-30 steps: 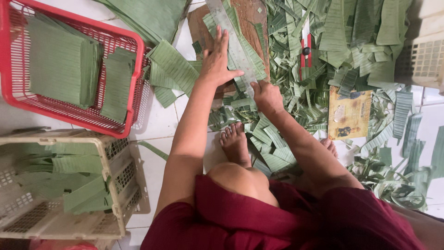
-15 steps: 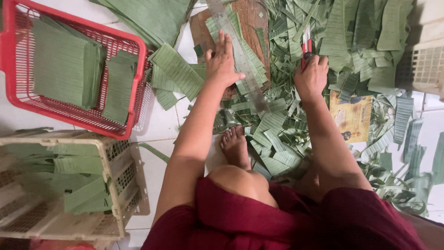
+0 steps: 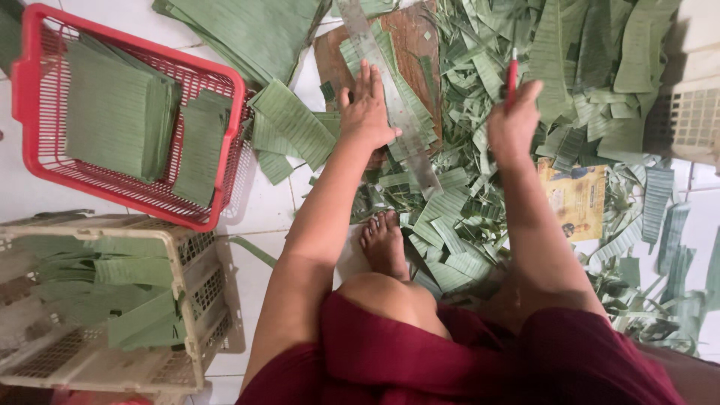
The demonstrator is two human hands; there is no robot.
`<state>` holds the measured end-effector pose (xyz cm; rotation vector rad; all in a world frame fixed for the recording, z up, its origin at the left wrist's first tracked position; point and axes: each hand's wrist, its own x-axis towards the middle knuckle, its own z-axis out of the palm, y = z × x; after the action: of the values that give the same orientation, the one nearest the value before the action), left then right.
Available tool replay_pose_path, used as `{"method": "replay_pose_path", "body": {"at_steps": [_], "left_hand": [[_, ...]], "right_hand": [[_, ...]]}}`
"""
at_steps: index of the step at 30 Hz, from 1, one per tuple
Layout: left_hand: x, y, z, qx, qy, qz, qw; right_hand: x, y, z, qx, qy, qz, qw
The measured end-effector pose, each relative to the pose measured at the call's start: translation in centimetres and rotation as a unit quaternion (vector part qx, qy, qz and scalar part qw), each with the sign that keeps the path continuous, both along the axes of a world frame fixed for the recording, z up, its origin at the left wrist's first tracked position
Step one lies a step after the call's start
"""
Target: The person sits on the floor trimming banana leaves. They align a stack of leaves on a wooden board, hold a metal ruler as a straightedge, and cut the edges square with scissors, then place the trimmed leaves into a red basket and gather more leaves to trim.
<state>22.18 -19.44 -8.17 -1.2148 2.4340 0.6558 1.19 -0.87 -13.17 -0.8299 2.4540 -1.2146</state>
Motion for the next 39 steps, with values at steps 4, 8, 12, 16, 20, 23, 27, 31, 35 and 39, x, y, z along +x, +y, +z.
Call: {"method": "replay_pose_path", "body": {"at_steps": [4, 8, 12, 16, 20, 23, 27, 31, 35, 39], "left_hand": [[-0.4, 0.2, 0.4, 0.003, -0.025, 0.004, 1.0], [-0.9, 0.0, 0.7, 0.01, -0.048, 0.014, 0.999], [-1.2, -0.3, 0.9, 0.026, -0.08, 0.005, 0.996], [-0.9, -0.1, 0.8, 0.019, -0.07, -0.001, 0.997], [-0.7, 0.0, 0.2, 0.009, -0.06, -0.004, 0.998], [-0.8, 0.0, -0.2, 0.004, -0.057, -0.005, 0.998], [-1.1, 0.1, -0.6, -0.013, -0.091, -0.024, 0.995], [-1.2, 0.2, -0.7, -0.026, -0.098, -0.026, 0.994], [-1.2, 0.4, -0.8, -0.033, -0.077, -0.007, 0.996], [-1.2, 0.5, -0.7, -0.023, -0.036, 0.027, 0.999]], "right_hand": [[5.0, -4.3, 1.4, 0.025, -0.023, 0.151, 0.988], [8.6, -9.8, 1.8, 0.144, -0.017, 0.214, 0.966], [8.8, -12.9, 1.4, 0.187, 0.013, 0.245, 0.951], [8.7, -13.3, 1.2, 0.203, 0.034, 0.246, 0.947], [8.3, -13.7, 1.4, 0.221, 0.009, 0.255, 0.941], [7.8, -14.4, 1.5, 0.229, -0.011, 0.27, 0.935], [7.5, -15.2, 1.4, 0.215, -0.002, 0.278, 0.936], [8.0, -13.9, 1.8, 0.2, -0.006, 0.281, 0.939], [9.0, -10.5, 3.2, 0.229, -0.015, 0.273, 0.934], [9.7, -6.5, 4.7, 0.237, -0.03, 0.267, 0.933]]}}
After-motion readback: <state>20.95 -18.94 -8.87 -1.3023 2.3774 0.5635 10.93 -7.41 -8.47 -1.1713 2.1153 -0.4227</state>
